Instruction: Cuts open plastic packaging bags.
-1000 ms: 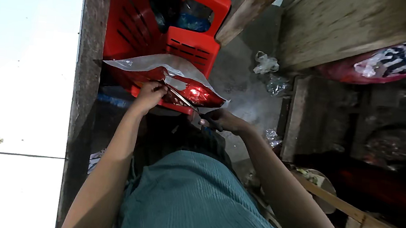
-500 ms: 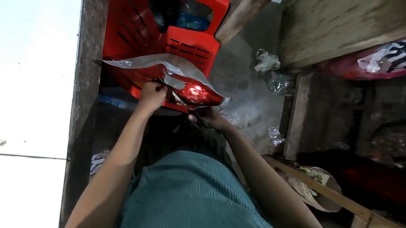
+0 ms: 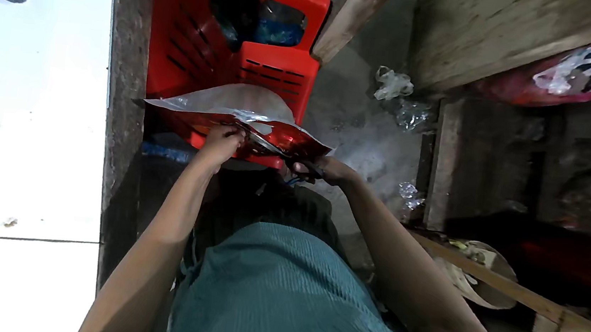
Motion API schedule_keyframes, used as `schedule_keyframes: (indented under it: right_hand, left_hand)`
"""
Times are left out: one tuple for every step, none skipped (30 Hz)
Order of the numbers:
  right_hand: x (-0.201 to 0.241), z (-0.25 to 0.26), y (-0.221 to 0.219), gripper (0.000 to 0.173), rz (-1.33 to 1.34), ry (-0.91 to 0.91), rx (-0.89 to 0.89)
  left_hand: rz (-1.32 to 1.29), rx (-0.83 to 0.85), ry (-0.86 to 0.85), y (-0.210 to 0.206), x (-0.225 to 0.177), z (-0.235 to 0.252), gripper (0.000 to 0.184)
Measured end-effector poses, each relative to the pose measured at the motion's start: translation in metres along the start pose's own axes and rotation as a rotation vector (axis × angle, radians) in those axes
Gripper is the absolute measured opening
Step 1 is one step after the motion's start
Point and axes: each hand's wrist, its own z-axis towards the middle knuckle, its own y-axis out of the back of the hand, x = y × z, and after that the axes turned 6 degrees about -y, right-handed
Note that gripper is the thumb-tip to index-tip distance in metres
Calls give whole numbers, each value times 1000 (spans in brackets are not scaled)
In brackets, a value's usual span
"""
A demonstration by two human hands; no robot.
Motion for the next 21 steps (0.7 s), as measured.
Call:
schedule_keyframes:
  right_hand:
    - [2,-1,0,26,6,-9,0]
    - [3,0,-1,26,24,3,10]
    - [-1,5,-1,23,43,40,36]
    - [-4,10,-3,21,67,86,58]
    - [-6,14,-7,20,97,125,60]
    - [-6,15,-10,17,114,147,49]
    - [-6,15,-13,14,125,141,27]
    - [-7,15,-15,13,138,131,3]
    - [-10,16,-15,13,144,130,-8]
    - [-13,18,-14,14,149,143,-3]
    - [-16,19,-13,15,152,151,6]
    - [-17,19,-12,18,149,149,13]
    - [-18,18,-8,22,140,137,21]
    - [-19,16,-3,27,123,123,35]
    - [-19,13,3,31,109,105,56]
    - [-17,10,8,31,85,86,83]
    - [-14,8,11,30,65,64,95]
    - [-11,5,13,27,52,46,87]
    - [-7,2,14,22,41,30,66]
    - [-4,0,16,18,19,21,57]
    - [-2,-4,18,17,-16,6,61]
  left_hand:
    - [-24,-22,-16,-3,2,0,24]
    - [-50,-63,-27,-7,3,-2,23]
    - [-75,-108,-28,-11,4,-3,23]
    - [-87,-147,-25,-16,5,-4,24]
    - [-92,-186,-23,-21,6,-5,24]
    - [-101,-214,-18,-25,6,-6,25]
    - [-108,-233,-13,-28,7,-6,26]
    - [-115,-238,-12,-30,7,-6,26]
    - [-115,-243,-11,-31,7,-6,26]
    - [-109,-238,-9,-30,7,-6,26]
    - [-96,-226,-13,-28,7,-6,26]
    - [-80,-194,-21,-25,8,-6,26]
    - [-56,-143,-37,-22,8,-8,26]
    - [-20,-68,-57,-18,8,-10,26]
    - [22,27,-68,-14,8,-14,26]
    - [53,110,-69,-11,11,-19,25]
    - [81,168,-60,-5,14,-23,24]
    - [117,205,-42,2,20,-27,23]
    - [193,222,-30,12,28,-28,23]
    - [313,228,-3,23,39,-27,24]
    - [473,225,56,33,50,-26,27]
